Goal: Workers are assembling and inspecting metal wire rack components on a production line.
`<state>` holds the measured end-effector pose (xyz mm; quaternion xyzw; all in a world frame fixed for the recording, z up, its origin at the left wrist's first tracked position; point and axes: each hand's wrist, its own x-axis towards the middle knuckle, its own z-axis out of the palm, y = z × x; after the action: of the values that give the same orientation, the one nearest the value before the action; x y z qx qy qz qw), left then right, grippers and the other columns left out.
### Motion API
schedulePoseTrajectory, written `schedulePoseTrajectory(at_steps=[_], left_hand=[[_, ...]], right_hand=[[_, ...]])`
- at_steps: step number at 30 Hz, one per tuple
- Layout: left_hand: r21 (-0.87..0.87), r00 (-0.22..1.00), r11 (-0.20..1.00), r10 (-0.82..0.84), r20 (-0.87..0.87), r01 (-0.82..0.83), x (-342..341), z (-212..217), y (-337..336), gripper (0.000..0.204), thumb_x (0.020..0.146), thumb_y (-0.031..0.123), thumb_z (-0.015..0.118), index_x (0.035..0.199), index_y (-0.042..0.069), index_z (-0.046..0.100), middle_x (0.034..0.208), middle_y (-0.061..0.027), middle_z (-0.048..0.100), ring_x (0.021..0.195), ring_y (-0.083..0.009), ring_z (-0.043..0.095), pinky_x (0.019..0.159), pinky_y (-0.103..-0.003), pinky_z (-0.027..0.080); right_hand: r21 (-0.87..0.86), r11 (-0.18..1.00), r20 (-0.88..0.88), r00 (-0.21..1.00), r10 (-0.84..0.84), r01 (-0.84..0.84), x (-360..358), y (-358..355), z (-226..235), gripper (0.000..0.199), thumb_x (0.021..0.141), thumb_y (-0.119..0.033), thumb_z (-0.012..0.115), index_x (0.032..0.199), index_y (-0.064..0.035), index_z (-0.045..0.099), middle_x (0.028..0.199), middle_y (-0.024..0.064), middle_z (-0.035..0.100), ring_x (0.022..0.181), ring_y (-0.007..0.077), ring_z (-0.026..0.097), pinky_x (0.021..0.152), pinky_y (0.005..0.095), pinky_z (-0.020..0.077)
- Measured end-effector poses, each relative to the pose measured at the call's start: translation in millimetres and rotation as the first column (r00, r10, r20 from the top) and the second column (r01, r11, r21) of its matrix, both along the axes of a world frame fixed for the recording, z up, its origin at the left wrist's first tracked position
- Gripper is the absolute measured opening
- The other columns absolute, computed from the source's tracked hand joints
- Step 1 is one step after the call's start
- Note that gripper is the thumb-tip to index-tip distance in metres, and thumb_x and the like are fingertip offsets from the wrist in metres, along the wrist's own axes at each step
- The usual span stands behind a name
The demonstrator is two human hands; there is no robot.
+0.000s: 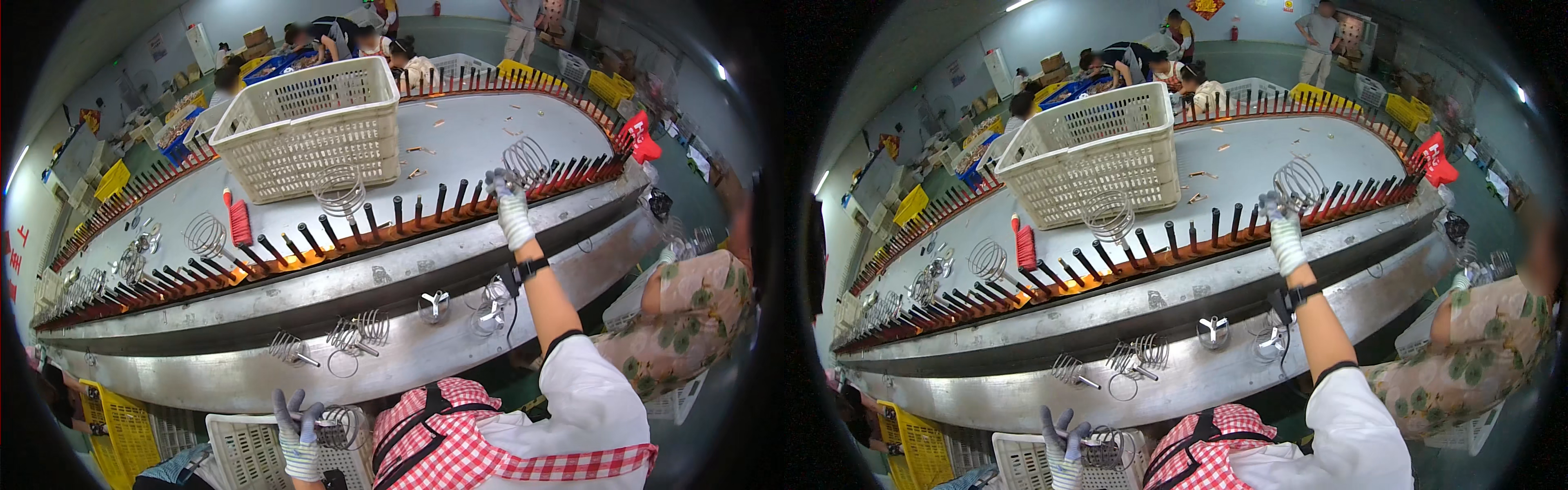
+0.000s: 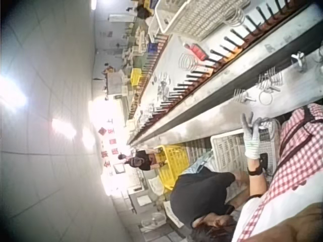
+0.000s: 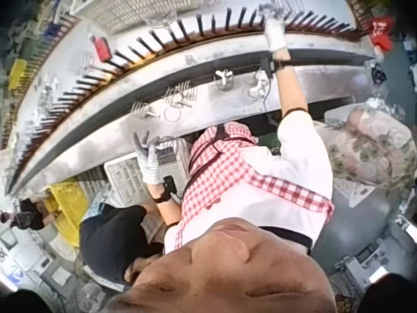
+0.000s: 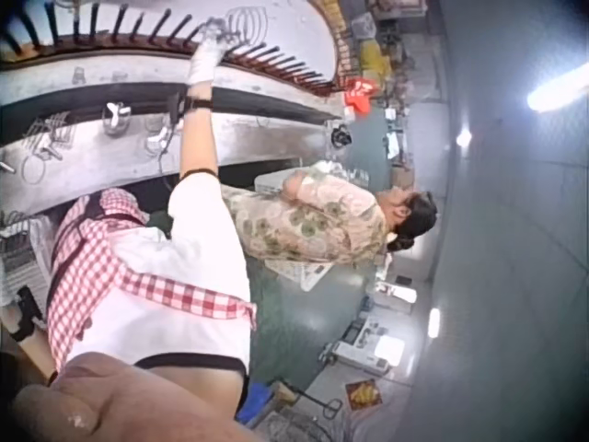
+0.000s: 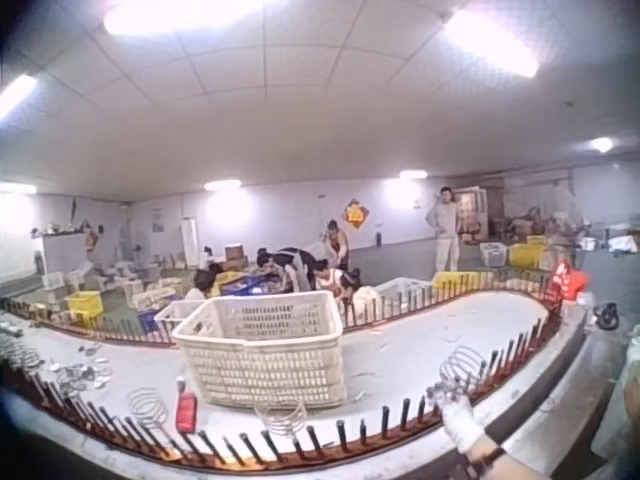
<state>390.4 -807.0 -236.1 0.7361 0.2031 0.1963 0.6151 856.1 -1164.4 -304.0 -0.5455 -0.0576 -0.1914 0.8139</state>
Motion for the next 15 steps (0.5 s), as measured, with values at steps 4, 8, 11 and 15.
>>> schedulePoseTrajectory(at_steps=[4,8,11,15], left_hand=[[-0.178,0.992,0.975,0.126,-0.027,-0.129,-4,-16,13,0.056,0.088,0.005,0.047,0.137,0.007,0.020,0.109,-0.0259,0.054,0.086,-0.0244,0.061,0.075,-0.033,0.051],[-0.167,0.994,0.981,0.094,-0.050,-0.101,-9,-24,30,0.028,0.090,0.011,0.050,0.114,-0.002,0.044,0.105,-0.0203,0.058,0.093,-0.0235,0.059,0.080,-0.032,0.048],[-0.017,0.986,0.990,0.136,-0.092,-0.138,2,-14,22,0.017,0.089,0.015,0.054,0.095,0.000,0.058,0.097,-0.0091,0.060,0.084,-0.0170,0.058,0.080,-0.028,0.044],[0.060,0.971,0.978,0.204,-0.126,-0.198,20,-8,16,0.025,0.087,0.021,0.058,0.096,-0.001,0.057,0.080,-0.0027,0.052,0.064,-0.0110,0.049,0.061,-0.024,0.045]], right_hand=[[-0.141,0.985,0.009,0.995,0.098,-0.096,64,20,-31,0.026,0.086,-0.022,0.061,0.104,-0.0026,0.058,0.092,0.0067,0.064,0.084,0.0157,0.059,0.076,0.0278,0.0449],[-0.579,0.815,0.022,0.999,0.042,-0.022,76,59,-51,0.025,0.086,-0.016,0.057,0.106,-0.0017,0.058,0.094,0.0107,0.064,0.079,0.0250,0.058,0.071,0.0334,0.0440],[-0.822,0.545,0.141,0.986,-0.086,0.165,64,75,-61,0.029,0.084,-0.021,0.057,0.106,-0.0023,0.057,0.094,0.0198,0.063,0.086,0.0373,0.058,0.073,0.0406,0.0439],[-0.957,0.289,-0.054,0.995,-0.086,-0.027,-23,127,-41,0.035,0.083,-0.016,0.054,0.114,-0.0008,0.048,0.099,0.0233,0.059,0.092,0.0390,0.056,0.082,0.0412,0.0445]])
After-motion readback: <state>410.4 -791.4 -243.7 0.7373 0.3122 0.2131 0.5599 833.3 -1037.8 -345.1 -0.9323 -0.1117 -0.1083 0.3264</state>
